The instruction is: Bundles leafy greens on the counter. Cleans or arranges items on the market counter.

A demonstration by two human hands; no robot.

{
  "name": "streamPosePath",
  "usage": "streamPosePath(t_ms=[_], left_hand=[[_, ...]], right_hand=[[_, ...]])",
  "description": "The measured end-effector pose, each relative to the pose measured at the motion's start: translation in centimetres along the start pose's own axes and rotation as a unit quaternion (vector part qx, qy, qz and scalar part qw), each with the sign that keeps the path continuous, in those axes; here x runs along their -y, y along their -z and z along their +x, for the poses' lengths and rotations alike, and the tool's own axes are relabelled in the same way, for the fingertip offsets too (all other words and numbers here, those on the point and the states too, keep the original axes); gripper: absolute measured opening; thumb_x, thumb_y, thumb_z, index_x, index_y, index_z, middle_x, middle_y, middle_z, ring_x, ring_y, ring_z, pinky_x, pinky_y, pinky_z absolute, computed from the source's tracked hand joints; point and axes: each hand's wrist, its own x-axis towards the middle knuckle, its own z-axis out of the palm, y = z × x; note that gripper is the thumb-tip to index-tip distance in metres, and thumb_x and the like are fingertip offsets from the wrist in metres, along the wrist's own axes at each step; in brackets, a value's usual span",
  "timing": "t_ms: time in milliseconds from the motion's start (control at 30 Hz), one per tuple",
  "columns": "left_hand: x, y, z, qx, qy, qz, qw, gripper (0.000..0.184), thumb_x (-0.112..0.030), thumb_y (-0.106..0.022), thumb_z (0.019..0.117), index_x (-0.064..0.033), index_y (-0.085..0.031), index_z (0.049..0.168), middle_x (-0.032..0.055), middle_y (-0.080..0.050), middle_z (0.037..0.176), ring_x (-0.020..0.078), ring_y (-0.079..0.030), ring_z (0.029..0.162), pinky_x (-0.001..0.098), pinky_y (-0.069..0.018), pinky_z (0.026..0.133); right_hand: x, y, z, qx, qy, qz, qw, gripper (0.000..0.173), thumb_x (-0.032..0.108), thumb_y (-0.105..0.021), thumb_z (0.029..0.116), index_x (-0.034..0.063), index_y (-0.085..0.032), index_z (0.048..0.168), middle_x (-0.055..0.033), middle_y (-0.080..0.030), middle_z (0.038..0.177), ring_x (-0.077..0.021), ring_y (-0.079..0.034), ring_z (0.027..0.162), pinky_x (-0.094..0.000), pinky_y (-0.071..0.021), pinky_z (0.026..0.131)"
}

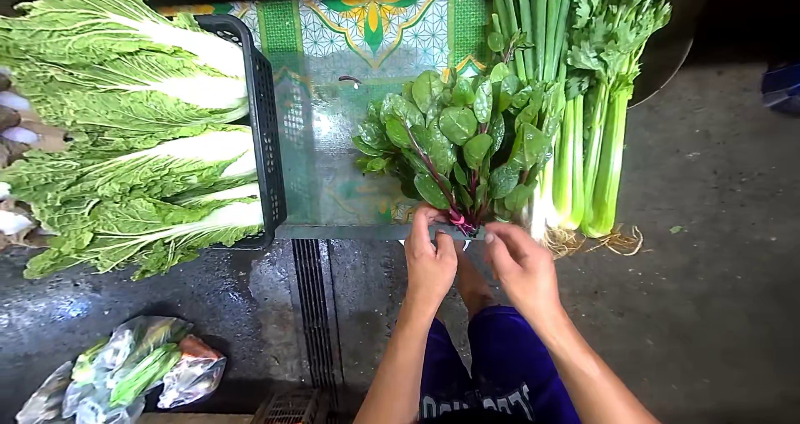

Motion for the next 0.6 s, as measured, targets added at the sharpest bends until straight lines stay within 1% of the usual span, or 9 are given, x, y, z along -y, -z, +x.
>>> streamPosePath(t_ms=[100,167,200,267,333,400,500,567,600], left_hand=[[0.0,0.2,0.2,-0.003,0.023,-0.016,1.0,0.035,0.0,-0.05,0.0887,0.0038,-0.056,0.122,0.0105,-0.07,0.105,0.0162,-0.068,0.104,0.0334,-0.056,0.093],[-0.1,0.1,0.3,-0.005,0.017,-0.025,1.0,0.033,-0.006,-0.057,0.0926,0.004,-0.055,0.124,0.011,-0.07,0.106,0.0178,-0.069,0.103,0.0351,-0.0572,0.094],[-0.1,0.0,0.3,-0.007,0.01,-0.025,1.0,0.032,-0.007,-0.06,0.0935,0.004,-0.055,0.124,0.0114,-0.07,0.106,0.0183,-0.07,0.103,0.0358,-0.0578,0.094],[0.1,0.0,0.1,0.001,-0.007,-0.014,1.0,0.03,-0.003,-0.057,0.093,0.0039,-0.056,0.122,0.0106,-0.07,0.105,0.017,-0.069,0.101,0.0346,-0.0573,0.093],[0.2,0.1,0.3,0.013,-0.025,-0.013,1.0,0.03,0.003,-0.05,0.0928,0.0046,-0.061,0.121,0.0108,-0.071,0.105,0.0164,-0.069,0.101,0.0336,-0.0574,0.092],[0.2,0.4,0.4,0.017,-0.022,-0.024,0.999,0.031,0.006,-0.047,0.0943,0.0043,-0.063,0.121,0.0103,-0.071,0.104,0.0158,-0.07,0.099,0.0328,-0.0583,0.09],[0.0,0.4,0.6,-0.003,0.066,-0.011,0.998,0.02,0.002,-0.05,0.0959,0.0002,-0.064,0.11,0.0077,-0.073,0.096,0.0145,-0.071,0.091,0.0329,-0.0601,0.086],[0.1,0.2,1.1,0.017,0.15,0.042,0.988,0.016,-0.007,-0.055,0.0995,-0.0025,-0.066,0.109,0.0062,-0.073,0.094,0.0125,-0.071,0.086,0.0323,-0.059,0.082],[0.1,0.0,1.3,0.046,0.181,0.075,0.98,0.018,-0.013,-0.056,0.1013,-0.0034,-0.069,0.11,0.0061,-0.073,0.096,0.0122,-0.07,0.088,0.0327,-0.058,0.083]], right_hand=[[-0.3,-1.1,-1.8,-0.011,0.028,0.019,0.999,0.028,0.014,-0.056,0.1024,-0.0017,-0.067,0.123,0.0015,-0.068,0.075,-0.0011,-0.059,0.056,-0.0187,-0.0517,0.049],[-0.3,-1.8,-1.7,-0.027,0.069,0.017,0.997,0.033,0.013,-0.058,0.1015,-0.0037,-0.065,0.129,0.001,-0.067,0.075,-0.0002,-0.058,0.058,-0.017,-0.0506,0.051],[-0.1,-2.1,-1.3,-0.03,0.081,0.007,0.996,0.035,0.014,-0.059,0.1014,-0.0041,-0.064,0.13,0.0008,-0.067,0.075,0.0,-0.057,0.058,-0.0166,-0.05,0.053],[0.3,-2.2,-0.3,-0.023,0.087,-0.032,0.995,0.038,0.02,-0.061,0.1015,-0.0022,-0.065,0.132,0.0002,-0.069,0.076,-0.0016,-0.059,0.06,-0.0186,-0.052,0.056],[0.4,-2.2,1.2,-0.017,0.086,-0.082,0.993,0.039,0.03,-0.063,0.1015,0.0021,-0.068,0.128,0.0012,-0.066,0.072,-0.0045,-0.057,0.057,-0.0227,-0.051,0.055],[0.6,-1.9,2.2,-0.019,0.08,-0.118,0.99,0.036,0.037,-0.065,0.0996,0.0071,-0.073,0.118,0.0026,-0.065,0.069,-0.0054,-0.057,0.055,-0.0249,-0.0508,0.053],[1.2,-1.2,2.8,-0.013,0.056,-0.165,0.985,0.029,0.036,-0.064,0.0968,0.0108,-0.075,0.106,0.0028,-0.064,0.066,-0.0077,-0.057,0.055,-0.0292,-0.0501,0.053],[1.4,-1.0,2.9,-0.007,0.052,-0.185,0.981,0.029,0.036,-0.063,0.0965,0.0113,-0.075,0.105,0.0024,-0.063,0.065,-0.0092,-0.056,0.054,-0.0313,-0.0495,0.052],[1.4,-1.0,2.9,-0.004,0.053,-0.192,0.98,0.029,0.036,-0.062,0.0968,0.0114,-0.075,0.106,0.0022,-0.063,0.065,-0.0096,-0.056,0.054,-0.0317,-0.0494,0.052]])
